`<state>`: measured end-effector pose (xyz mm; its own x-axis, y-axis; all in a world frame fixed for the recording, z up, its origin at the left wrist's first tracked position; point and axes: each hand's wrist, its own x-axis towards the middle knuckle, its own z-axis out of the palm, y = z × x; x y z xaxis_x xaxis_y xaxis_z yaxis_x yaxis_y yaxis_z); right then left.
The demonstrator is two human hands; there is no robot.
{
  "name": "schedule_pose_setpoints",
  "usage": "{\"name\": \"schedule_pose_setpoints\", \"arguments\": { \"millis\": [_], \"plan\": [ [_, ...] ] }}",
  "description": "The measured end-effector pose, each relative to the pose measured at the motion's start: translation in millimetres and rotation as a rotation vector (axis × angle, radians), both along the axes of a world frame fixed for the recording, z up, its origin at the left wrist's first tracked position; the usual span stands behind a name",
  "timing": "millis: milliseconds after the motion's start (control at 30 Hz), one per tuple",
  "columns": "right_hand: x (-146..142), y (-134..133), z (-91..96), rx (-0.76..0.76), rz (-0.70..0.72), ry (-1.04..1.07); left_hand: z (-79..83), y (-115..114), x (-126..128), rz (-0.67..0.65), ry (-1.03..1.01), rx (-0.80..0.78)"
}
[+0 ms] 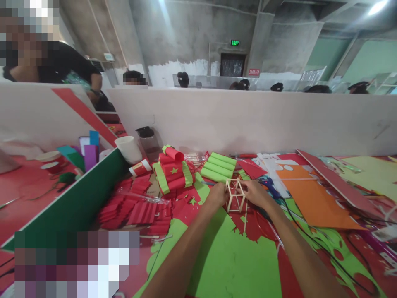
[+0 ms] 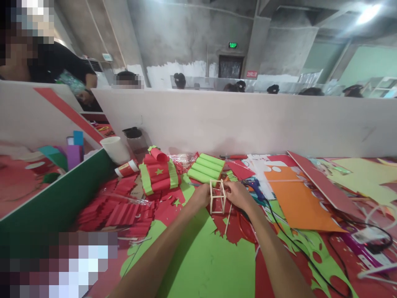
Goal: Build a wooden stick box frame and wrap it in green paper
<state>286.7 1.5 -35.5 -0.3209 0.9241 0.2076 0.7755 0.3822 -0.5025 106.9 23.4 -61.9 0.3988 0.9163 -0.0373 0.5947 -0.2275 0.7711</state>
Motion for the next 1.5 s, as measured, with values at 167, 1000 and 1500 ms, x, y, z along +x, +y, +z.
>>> {"name": "schedule_pose_setpoints", "arguments": {
  "millis": [167, 1000, 1500],
  "plan": [
    [1, 0, -1.1, 0.024, -0.028, -0.016, -2.3, 1, 2, -0.015, 0.06, 0.06],
    [1, -1, 2.2, 0.045, -0.013, -0.001, 4.5, 3, 2, -0.035, 0.12, 0.102],
    [-5, -7, 10.4, 0.081, 0.003, 0.1, 23.4, 8, -12, -0.136, 0.077, 0.057]
  ]
}}
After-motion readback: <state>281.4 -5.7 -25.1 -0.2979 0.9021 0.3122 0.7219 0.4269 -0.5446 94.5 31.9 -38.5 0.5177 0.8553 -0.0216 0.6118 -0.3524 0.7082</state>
